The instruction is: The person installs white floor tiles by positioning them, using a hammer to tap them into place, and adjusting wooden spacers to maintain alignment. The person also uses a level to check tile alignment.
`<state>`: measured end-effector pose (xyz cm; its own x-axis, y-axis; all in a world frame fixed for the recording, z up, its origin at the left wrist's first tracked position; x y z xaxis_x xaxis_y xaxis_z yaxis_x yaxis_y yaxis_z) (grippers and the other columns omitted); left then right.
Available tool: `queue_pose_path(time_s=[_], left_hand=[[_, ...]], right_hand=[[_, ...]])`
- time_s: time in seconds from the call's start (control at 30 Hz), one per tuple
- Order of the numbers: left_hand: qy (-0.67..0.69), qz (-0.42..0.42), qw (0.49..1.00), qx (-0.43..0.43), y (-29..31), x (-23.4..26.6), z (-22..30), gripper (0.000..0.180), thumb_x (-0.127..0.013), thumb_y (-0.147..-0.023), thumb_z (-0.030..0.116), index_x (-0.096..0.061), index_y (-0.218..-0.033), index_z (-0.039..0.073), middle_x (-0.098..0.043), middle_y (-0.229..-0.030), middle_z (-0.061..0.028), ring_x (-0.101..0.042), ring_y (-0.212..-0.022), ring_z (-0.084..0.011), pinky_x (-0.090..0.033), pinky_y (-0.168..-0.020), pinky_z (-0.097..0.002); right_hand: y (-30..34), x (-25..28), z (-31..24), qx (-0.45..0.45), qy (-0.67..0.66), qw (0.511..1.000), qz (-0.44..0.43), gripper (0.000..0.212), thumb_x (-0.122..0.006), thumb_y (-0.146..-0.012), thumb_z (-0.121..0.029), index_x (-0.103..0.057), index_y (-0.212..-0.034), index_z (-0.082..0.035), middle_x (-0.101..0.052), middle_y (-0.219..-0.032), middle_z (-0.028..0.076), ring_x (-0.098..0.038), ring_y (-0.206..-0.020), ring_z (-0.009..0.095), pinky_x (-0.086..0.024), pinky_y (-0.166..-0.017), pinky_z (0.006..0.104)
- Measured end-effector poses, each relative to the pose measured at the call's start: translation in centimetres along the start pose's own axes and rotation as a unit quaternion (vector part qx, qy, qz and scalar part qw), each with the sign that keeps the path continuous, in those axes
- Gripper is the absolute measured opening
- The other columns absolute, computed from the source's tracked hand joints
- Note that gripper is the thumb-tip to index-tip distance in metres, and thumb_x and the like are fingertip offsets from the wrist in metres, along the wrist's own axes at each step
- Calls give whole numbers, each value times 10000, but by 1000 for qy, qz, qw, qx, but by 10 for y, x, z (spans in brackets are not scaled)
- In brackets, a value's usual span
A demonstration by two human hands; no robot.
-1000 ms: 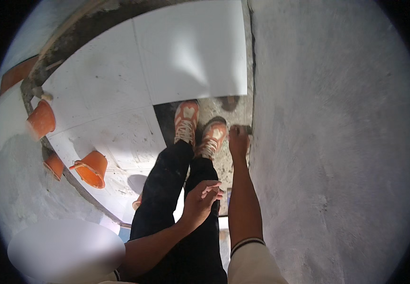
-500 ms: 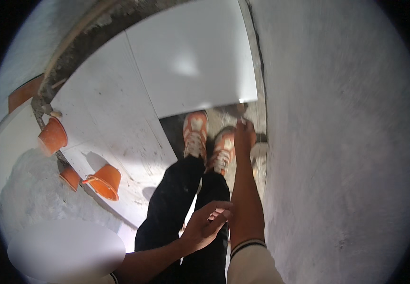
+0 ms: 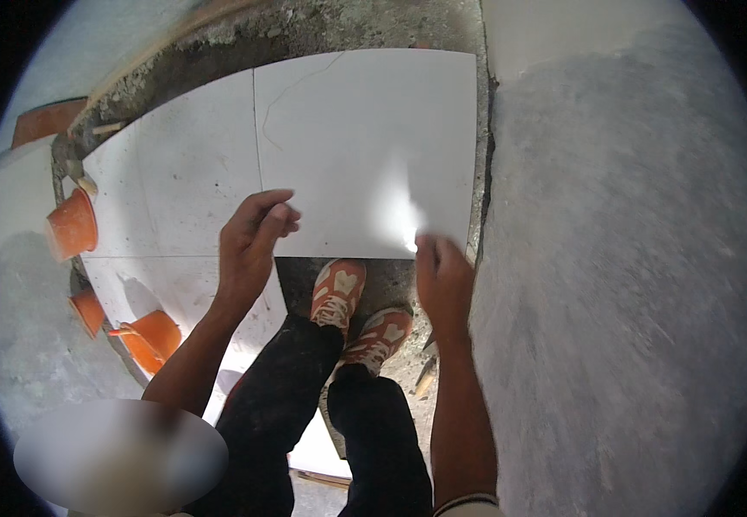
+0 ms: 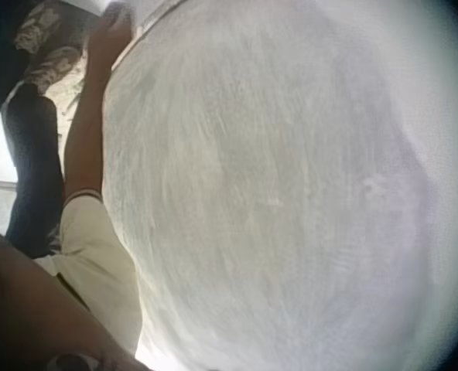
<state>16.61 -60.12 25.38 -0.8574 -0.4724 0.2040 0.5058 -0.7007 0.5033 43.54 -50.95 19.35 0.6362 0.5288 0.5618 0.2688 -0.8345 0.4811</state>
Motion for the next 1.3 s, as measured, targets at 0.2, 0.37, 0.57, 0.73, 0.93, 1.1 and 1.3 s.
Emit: queue_pose_path(time_s=[0.2,0.37,0.57,0.73,0.93,1.1,1.3], left_hand=[[-75,-54,995,47,36,26,-81,201,-596,-1073,88,-690,-1212,-21,-746,-969,-103,-716,-901,-169,-573,-842,-315],[-67,-79,995,1,24,41,-100,172,-614,-1044,32,-699,-1187,-16,-738,-931,-115,-718,-872,-174,-574,-809,-327],[-76,-55,992,-86,-6,63,-82,191,-590,-1029,-18,-699,-1186,-22,-703,-906,-117,-693,-832,-179,-563,-767,-324],[-67,4,995,-72,-14,80,-87,188,-586,-1047,14,-694,-1194,-30,-695,-938,-115,-684,-868,-167,-564,-785,-321],[-76,-7,994,-81,-15,84,-86,183,-602,-1055,40,-696,-1197,-26,-696,-938,-114,-684,-879,-168,-566,-795,-322],[-103,-12,990,-94,-17,86,-79,178,-610,-1056,51,-702,-1192,-19,-704,-937,-115,-692,-878,-173,-569,-792,-328],[-96,3,993,-76,-12,91,-85,178,-622,-1051,54,-702,-1190,-23,-709,-944,-117,-695,-885,-174,-570,-794,-326]], right_hand=[[-222,22,-45,180,157,946,220,277,-615,-1031,-255,-759,-1107,-31,-755,-1029,207,-721,-975,402,-552,-893,485],[-335,25,-78,217,324,888,242,313,-605,-1014,-255,-753,-1135,-7,-756,-1076,245,-718,-1053,433,-554,-935,507],[-384,16,-96,140,393,882,218,309,-603,-997,-229,-759,-1118,8,-745,-1115,286,-713,-1078,465,-565,-959,514],[-398,16,-97,118,416,876,214,294,-593,-977,-195,-767,-1088,15,-741,-1133,289,-709,-1094,476,-572,-959,518],[-396,19,-96,135,379,882,244,276,-592,-952,-152,-768,-1066,27,-742,-1107,296,-708,-1084,484,-569,-959,527],[-395,18,-101,127,396,880,229,266,-584,-936,-121,-772,-1050,29,-736,-1101,308,-706,-1078,491,-566,-959,536],[-399,17,-99,136,398,871,253,242,-593,-920,-125,-773,-992,20,-746,-1035,304,-716,-1062,474,-569,-947,531]])
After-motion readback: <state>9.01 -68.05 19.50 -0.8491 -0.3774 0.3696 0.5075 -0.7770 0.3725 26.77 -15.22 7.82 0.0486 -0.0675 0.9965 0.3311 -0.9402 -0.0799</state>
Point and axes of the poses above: each hand's wrist, its own y-axis away from the middle knuckle, its own x-axis out of the back of the hand, z = x × y, the point moved 2 cm from there along -y, towards the middle knuckle
